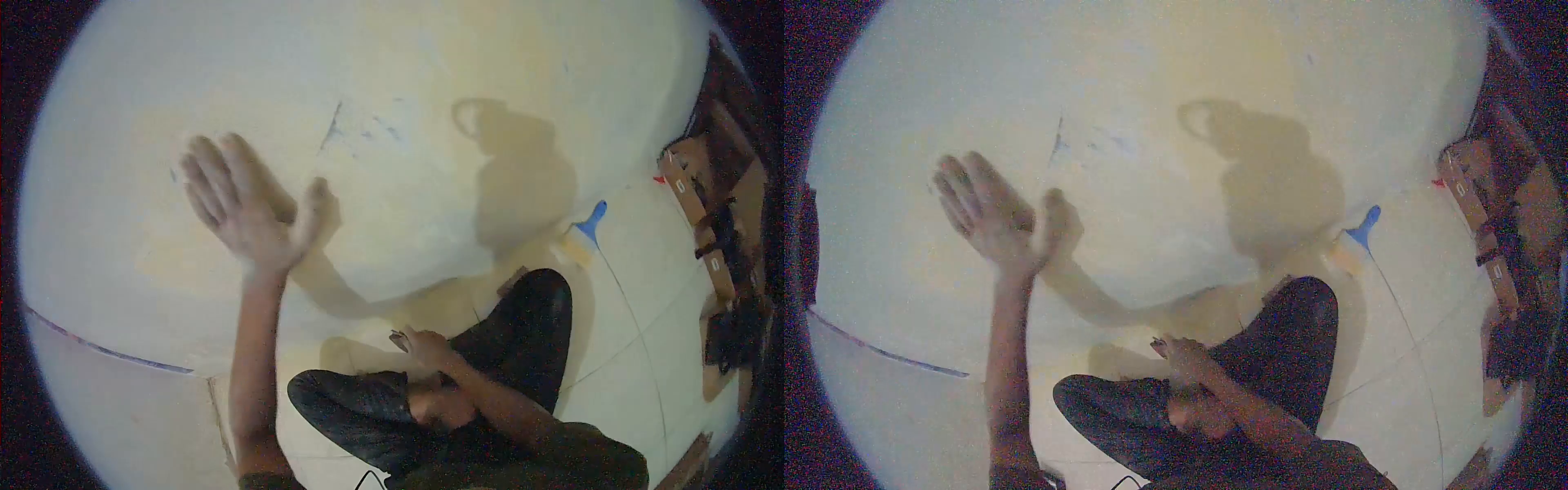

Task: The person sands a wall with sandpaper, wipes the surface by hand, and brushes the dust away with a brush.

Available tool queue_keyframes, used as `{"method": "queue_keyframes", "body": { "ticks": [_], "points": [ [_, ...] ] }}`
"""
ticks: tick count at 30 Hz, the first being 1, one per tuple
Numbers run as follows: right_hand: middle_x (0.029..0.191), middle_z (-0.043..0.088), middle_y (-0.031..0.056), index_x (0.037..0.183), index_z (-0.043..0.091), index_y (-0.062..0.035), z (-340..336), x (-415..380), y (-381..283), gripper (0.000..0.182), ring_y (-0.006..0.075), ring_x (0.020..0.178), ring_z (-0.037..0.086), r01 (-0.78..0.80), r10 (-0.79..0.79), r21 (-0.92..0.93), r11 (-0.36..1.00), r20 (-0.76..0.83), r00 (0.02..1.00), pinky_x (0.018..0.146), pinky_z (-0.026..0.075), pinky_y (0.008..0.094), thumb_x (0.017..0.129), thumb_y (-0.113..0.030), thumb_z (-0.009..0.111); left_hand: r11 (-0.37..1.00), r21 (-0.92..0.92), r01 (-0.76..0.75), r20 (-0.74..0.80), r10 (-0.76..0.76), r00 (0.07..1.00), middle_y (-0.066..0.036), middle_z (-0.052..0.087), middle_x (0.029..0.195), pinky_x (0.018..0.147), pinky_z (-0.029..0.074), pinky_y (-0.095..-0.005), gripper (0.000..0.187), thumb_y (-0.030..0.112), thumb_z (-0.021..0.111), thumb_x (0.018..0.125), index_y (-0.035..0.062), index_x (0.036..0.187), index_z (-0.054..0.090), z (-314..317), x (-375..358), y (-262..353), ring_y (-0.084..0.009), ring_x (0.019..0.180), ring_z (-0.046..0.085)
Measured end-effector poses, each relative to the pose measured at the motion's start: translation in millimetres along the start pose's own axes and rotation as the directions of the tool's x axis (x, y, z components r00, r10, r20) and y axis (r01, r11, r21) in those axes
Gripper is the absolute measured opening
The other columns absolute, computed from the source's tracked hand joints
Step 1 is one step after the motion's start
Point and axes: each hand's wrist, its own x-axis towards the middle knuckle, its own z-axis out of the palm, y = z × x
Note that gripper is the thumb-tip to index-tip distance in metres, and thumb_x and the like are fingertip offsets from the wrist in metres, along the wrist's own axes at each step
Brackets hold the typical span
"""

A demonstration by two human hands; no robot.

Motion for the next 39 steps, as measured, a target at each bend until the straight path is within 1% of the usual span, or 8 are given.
{"method": "queue_keyframes", "body": {
  "ticks": [5,10,12,15,17,26,31,39],
  "points": [
    [0.094,0.072,0.0238,0.115,0.057,0.0,20.3,19.6,14.5,0.051,0.0422,0.089,0.072,0.005,-0.004,-0.142,0.99,0.003,1.0,0.078,0.056,0.0556,0.106,-0.048,0.043,0.954,-0.1,-0.282,0.256,0.298,0.92,-0.02,0.03,0.165,0.124,0.016,-0.0551,0.078,0.054,0.054,0.098,0.0041,0.156,0.038,72.5,-128.2,61.8,-0.0365,0.155,0.023],
    [0.094,0.072,0.024,0.124,0.055,-0.0017,26.3,22.9,27.8,0.047,0.043,0.088,0.072,0.019,-0.017,-0.167,0.986,0.018,1.0,0.079,0.056,0.0548,0.105,-0.043,0.044,0.437,-0.896,-0.086,0.392,0.865,0.313,-0.01,0.032,0.166,0.127,0.021,-0.0437,0.056,0.029,0.047,0.106,0.0059,0.156,0.039,51.6,-186.4,63.7,-0.0261,0.153,0.029],
    [0.096,0.072,0.0247,0.131,0.053,-0.0034,37.2,28.1,36.2,0.048,0.0443,0.088,0.071,0.012,-0.01,-0.189,0.982,0.009,1.0,0.081,0.056,0.0541,0.104,-0.043,0.046,0.285,-0.902,0.324,0.423,0.729,0.537,-0.008,0.028,0.168,0.127,0.022,-0.0403,0.058,0.029,0.048,0.104,0.0097,0.157,0.036,59.4,-199.3,47.8,-0.0247,0.153,0.028],
    [0.093,0.072,0.0248,0.13,0.053,-0.0015,15.8,31.3,17.8,0.049,0.0435,0.088,0.071,-0.014,0.022,-0.16,0.987,0.05,0.998,0.081,0.055,0.053,0.105,-0.043,0.045,0.84,-0.423,-0.34,0.312,0.487,0.816,-0.014,0.032,0.165,0.125,0.02,-0.0535,0.066,0.031,0.059,0.099,0.0152,0.159,0.036,20.6,-117.9,-33.8,-0.0345,0.154,0.026],
    [0.096,0.072,0.0228,0.127,0.053,-0.0004,5.5,28.5,4.5,0.04,0.0417,0.091,0.072,0.055,-0.048,-0.147,0.988,0.053,0.997,0.081,0.057,0.0534,0.1,-0.03,0.05,0.97,-0.17,-0.172,0.1,0.191,0.976,-0.024,0.029,0.164,0.123,0.015,-0.0609,0.089,0.042,0.075,0.087,0.0041,0.157,0.035,4.3,-45.9,-55.9,-0.0478,0.153,0.018],
    [0.092,0.071,0.0223,0.118,0.056,-0.0026,22.2,25.9,-5.9,0.035,0.0413,0.089,0.071,0.097,-0.086,-0.116,0.988,0.097,0.992,0.078,0.055,0.0539,0.102,-0.033,0.051,0.998,-0.006,0.057,-0.108,-0.058,0.993,-0.029,0.025,0.16,0.121,0.013,-0.0573,0.094,0.062,0.059,0.09,-0.0002,0.156,0.033,57.0,-37.6,21.0,-0.0448,0.149,0.018],
    [0.095,0.072,0.0215,0.118,0.058,-0.0035,39.6,33.3,4.1,0.035,0.0414,0.09,0.071,0.084,-0.088,-0.093,0.992,-0.034,0.996,0.082,0.055,0.0538,0.102,-0.034,0.053,0.646,-0.737,0.198,0.613,0.517,0.597,-0.016,0.055,0.14,0.106,0.041,-0.0485,0.055,0.033,0.059,0.096,0.016,0.148,0.05,104.7,-189.4,110.4,-0.0251,0.127,0.055],
    [0.099,0.072,0.0226,0.125,0.056,-0.0036,39.5,44.4,6.0,0.037,0.0437,0.093,0.07,0.046,-0.047,-0.071,0.996,-0.013,0.999,0.085,0.055,0.0531,0.099,-0.03,0.057,0.603,-0.691,0.399,0.583,0.139,0.801,-0.016,0.074,0.094,0.071,0.057,-0.0378,0.018,0.012,0.069,0.092,0.0055,0.108,0.072,18.7,-232.5,44.7,-0.0303,0.08,0.073]
  ]
}}
